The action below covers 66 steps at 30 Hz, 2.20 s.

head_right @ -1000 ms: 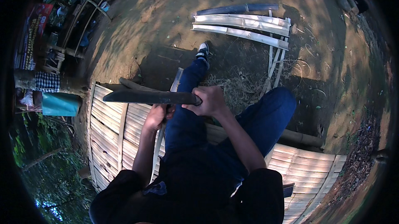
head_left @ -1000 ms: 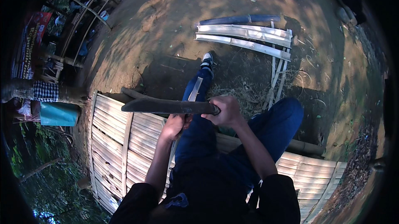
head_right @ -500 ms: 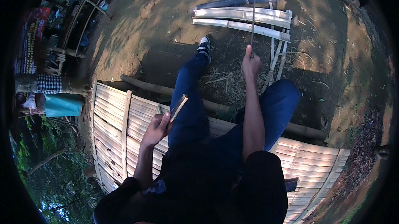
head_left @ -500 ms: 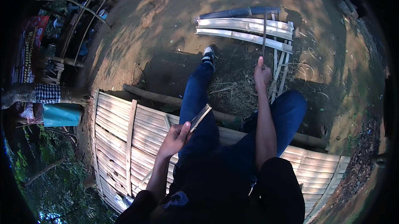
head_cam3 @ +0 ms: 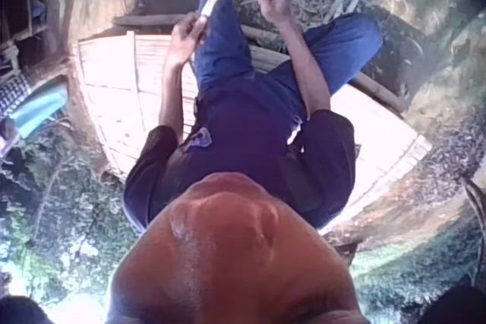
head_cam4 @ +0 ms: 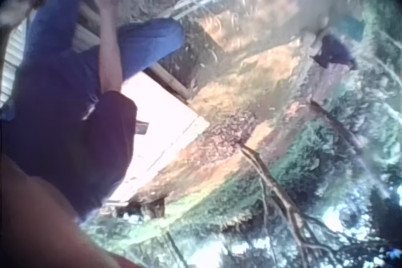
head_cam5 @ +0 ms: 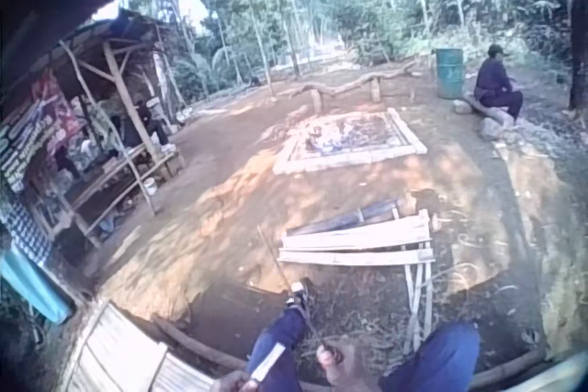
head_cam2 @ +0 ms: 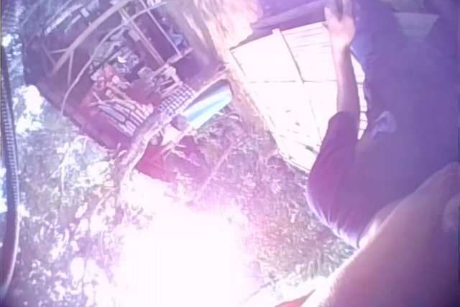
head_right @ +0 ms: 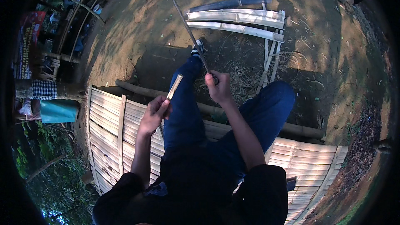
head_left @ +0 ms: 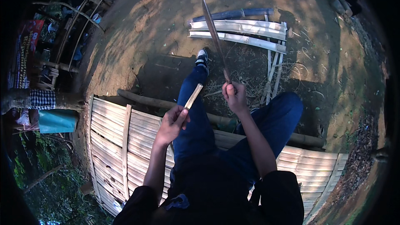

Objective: The person whittles and shapes a small piece of bamboo using a large machete-like knife. They shave thin strips off the bamboo, turn the piece over to work on different sides, and stand up briefly while holding the tools.

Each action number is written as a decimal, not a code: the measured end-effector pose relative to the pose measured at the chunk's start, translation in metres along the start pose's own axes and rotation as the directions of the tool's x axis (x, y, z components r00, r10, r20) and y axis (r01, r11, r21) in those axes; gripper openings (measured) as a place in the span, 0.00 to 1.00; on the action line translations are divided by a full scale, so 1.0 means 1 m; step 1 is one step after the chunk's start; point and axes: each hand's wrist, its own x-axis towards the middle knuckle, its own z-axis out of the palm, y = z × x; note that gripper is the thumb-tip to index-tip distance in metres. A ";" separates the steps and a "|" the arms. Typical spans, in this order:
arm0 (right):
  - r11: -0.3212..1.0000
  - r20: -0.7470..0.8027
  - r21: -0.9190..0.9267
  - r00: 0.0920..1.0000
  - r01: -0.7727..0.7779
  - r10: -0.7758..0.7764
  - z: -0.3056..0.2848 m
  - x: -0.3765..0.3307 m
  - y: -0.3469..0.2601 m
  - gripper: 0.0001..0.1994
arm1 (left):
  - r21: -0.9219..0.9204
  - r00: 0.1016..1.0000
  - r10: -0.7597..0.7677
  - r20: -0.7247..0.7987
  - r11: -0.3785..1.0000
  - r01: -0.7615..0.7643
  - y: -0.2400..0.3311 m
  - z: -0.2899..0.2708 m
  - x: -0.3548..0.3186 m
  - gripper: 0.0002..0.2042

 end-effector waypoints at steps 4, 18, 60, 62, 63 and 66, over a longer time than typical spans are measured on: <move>0.938 0.210 -0.238 0.956 0.252 -0.204 0.012 -0.002 -0.025 0.28 | -0.010 0.999 -0.054 0.005 0.999 0.054 0.010 -0.004 0.001 0.11; 0.726 0.307 -0.407 0.832 0.554 -0.462 0.020 -0.008 -0.027 0.30 | 0.428 0.911 0.365 -0.190 0.866 -0.258 -0.012 0.020 0.003 0.07; 0.584 0.260 -0.701 0.909 0.409 -0.325 -0.004 0.016 -0.007 0.29 | -0.117 0.970 -0.091 -0.224 0.991 0.066 0.013 0.007 0.011 0.23; 0.581 0.308 -0.673 0.888 0.457 -0.342 -0.008 0.016 -0.015 0.30 | -0.200 0.975 -0.132 -0.178 0.975 0.096 0.016 0.007 0.007 0.21; 0.591 0.333 -0.645 0.874 0.485 -0.353 -0.003 0.014 -0.019 0.30 | -0.211 0.973 -0.173 -0.156 0.968 0.139 0.018 0.010 0.007 0.21; 0.616 0.399 -0.565 0.835 0.549 -0.378 0.022 0.008 -0.036 0.31 | -0.029 0.979 -0.018 -0.202 1.000 0.012 -0.010 0.025 0.008 0.20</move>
